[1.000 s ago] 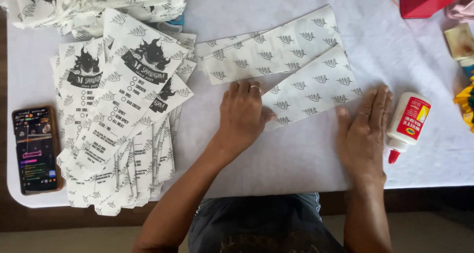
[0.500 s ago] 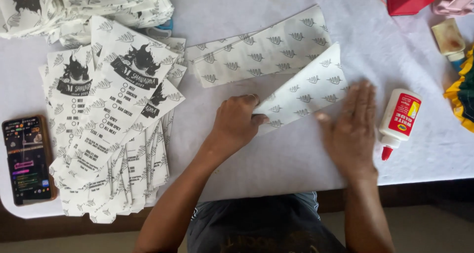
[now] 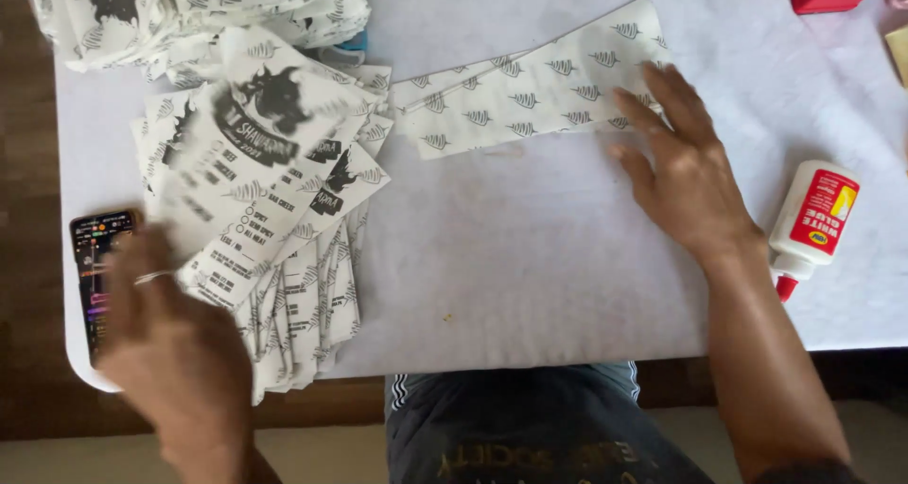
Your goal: The person repeatedly applies glue to the edge of printed paper pouches and folds them shut to seal. They handle each pouch one at a time, pressing the glued edge to secure it, and stack the finished pouches on the table.
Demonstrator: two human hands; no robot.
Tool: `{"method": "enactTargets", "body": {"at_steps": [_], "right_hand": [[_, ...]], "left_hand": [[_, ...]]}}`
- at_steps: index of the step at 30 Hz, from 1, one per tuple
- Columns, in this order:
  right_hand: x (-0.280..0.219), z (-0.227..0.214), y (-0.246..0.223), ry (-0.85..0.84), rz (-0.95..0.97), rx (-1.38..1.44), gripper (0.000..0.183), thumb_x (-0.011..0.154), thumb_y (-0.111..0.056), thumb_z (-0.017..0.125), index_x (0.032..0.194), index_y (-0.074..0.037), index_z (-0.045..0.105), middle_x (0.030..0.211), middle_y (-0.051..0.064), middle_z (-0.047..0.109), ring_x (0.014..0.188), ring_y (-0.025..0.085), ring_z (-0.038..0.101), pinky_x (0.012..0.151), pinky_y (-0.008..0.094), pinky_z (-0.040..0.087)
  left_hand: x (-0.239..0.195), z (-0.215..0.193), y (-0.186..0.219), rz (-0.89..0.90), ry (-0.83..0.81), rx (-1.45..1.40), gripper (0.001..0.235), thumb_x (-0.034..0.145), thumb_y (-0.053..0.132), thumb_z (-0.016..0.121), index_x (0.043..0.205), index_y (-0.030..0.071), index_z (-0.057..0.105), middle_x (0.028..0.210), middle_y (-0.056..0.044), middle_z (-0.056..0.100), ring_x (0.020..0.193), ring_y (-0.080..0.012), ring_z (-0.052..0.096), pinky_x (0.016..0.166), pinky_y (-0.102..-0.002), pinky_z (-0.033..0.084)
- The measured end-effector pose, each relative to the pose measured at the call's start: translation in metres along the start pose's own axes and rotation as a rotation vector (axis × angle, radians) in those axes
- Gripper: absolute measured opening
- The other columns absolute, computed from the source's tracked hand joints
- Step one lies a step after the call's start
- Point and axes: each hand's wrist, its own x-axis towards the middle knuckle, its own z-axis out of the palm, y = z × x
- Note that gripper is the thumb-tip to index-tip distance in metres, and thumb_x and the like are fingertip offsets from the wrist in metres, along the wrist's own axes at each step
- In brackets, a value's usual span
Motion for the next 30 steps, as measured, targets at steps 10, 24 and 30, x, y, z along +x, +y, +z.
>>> {"method": "enactTargets", "body": {"at_steps": [10,24,30], "right_hand": [[0.095,0.002,-0.023,-0.572,0.196,0.117,0.095,0.085,-0.047,0.073,0.164,-0.02,0.026,0.173,0.01,0.004,0.157,0.035,-0.006,0.123,0.057,-0.007],[0.048,-0.011,-0.023,-0.705,0.07,0.052,0.091,0.088,-0.059,0.063,0.163,-0.027,0.024,0.173,0.007,0.003,0.156,0.039,-0.012,0.12,0.061,-0.009],[-0.022,-0.04,0.019,-0.105,0.088,0.028,0.066,0.096,-0.024,0.077,0.153,-0.002,0.053,0.161,0.023,0.044,0.152,0.048,0.031,0.124,0.063,0.02]], "left_hand": [[0.007,0.016,0.069,0.019,-0.165,-0.161,0.044,0.105,0.047,0.072,0.112,0.005,0.077,0.107,-0.014,0.081,0.097,-0.0247,0.078,0.069,-0.025,0.065],[0.034,0.08,0.223,0.522,-0.136,-0.904,0.051,0.089,0.018,0.08,0.127,-0.01,0.061,0.145,-0.026,0.049,0.141,-0.0455,0.045,0.115,-0.057,0.043],[0.045,0.085,0.224,0.636,0.055,-0.708,0.028,0.097,0.012,0.07,0.113,-0.011,0.066,0.125,-0.027,0.058,0.124,-0.04,0.057,0.1,-0.047,0.055]]}}
